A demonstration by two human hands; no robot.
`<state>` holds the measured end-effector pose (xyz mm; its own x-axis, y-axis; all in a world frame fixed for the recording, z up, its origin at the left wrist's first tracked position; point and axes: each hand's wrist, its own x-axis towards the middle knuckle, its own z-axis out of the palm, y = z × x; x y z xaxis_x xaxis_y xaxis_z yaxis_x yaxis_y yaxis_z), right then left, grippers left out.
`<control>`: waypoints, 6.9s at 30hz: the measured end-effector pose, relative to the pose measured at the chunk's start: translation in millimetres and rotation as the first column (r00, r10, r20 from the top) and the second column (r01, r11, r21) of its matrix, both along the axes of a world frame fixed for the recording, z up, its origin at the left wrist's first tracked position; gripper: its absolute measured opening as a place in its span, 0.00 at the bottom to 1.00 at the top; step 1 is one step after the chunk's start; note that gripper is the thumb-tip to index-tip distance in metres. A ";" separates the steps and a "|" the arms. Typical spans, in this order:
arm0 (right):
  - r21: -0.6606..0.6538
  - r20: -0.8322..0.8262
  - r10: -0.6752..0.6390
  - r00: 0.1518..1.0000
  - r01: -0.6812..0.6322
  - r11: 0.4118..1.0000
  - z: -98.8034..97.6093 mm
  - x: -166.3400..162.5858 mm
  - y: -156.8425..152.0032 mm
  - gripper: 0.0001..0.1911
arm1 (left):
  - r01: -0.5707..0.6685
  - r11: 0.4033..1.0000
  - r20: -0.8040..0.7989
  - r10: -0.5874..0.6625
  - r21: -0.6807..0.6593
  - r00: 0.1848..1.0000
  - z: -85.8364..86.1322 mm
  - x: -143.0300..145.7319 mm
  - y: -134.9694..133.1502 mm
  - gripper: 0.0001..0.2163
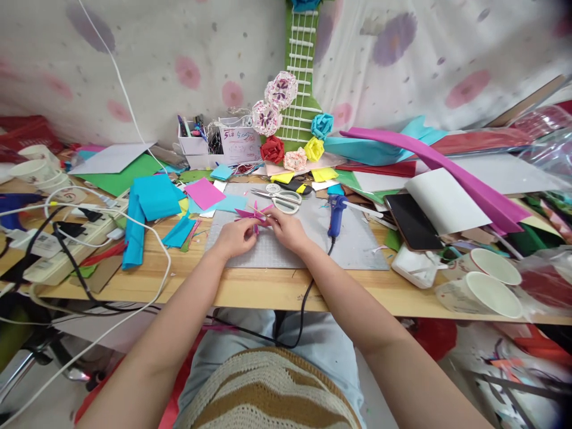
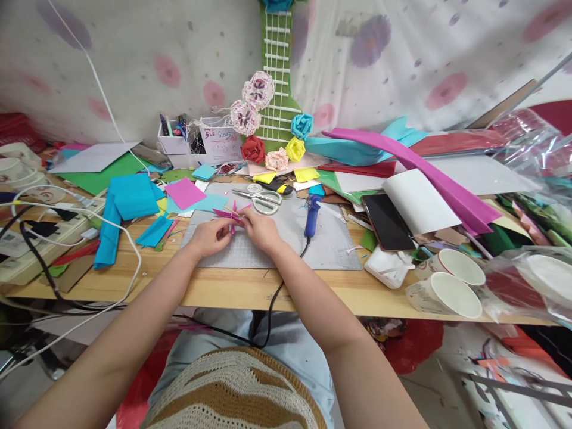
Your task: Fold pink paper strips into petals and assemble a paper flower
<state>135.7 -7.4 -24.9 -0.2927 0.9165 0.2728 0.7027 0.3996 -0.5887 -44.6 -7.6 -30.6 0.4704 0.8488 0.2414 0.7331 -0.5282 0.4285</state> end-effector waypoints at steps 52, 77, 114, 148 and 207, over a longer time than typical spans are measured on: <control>0.059 0.282 0.115 0.952 -0.137 0.989 -1.7 -1.1 -3.9 0.11 | 0.052 0.998 0.008 -0.052 0.036 0.999 -0.8 0.5 3.5 0.10; 0.278 0.446 0.207 0.871 -0.355 0.893 -9.9 -8.8 5.0 0.12 | 0.032 0.999 0.106 -0.032 0.001 0.994 -6.5 -3.0 9.0 0.05; 0.118 0.294 -0.117 0.949 0.086 0.989 8.2 -3.7 -6.3 0.13 | 0.018 0.952 -0.197 0.045 0.306 0.979 5.2 0.9 33.9 0.07; 0.173 0.357 -0.017 0.934 -0.048 0.984 6.4 -6.6 -1.1 0.11 | 0.203 0.947 -0.346 -0.109 0.250 0.932 38.5 0.5 37.8 0.06; 0.220 0.135 0.225 0.965 -0.251 0.943 -9.7 7.7 7.4 0.04 | 0.112 0.992 0.103 -0.119 0.064 0.988 -13.8 2.8 10.7 0.06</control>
<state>143.5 0.0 -34.6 -0.5333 0.7309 0.4259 0.6236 0.6799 -0.3860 -41.8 3.1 -44.4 0.5335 0.7735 0.3421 0.6175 -0.6326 0.4675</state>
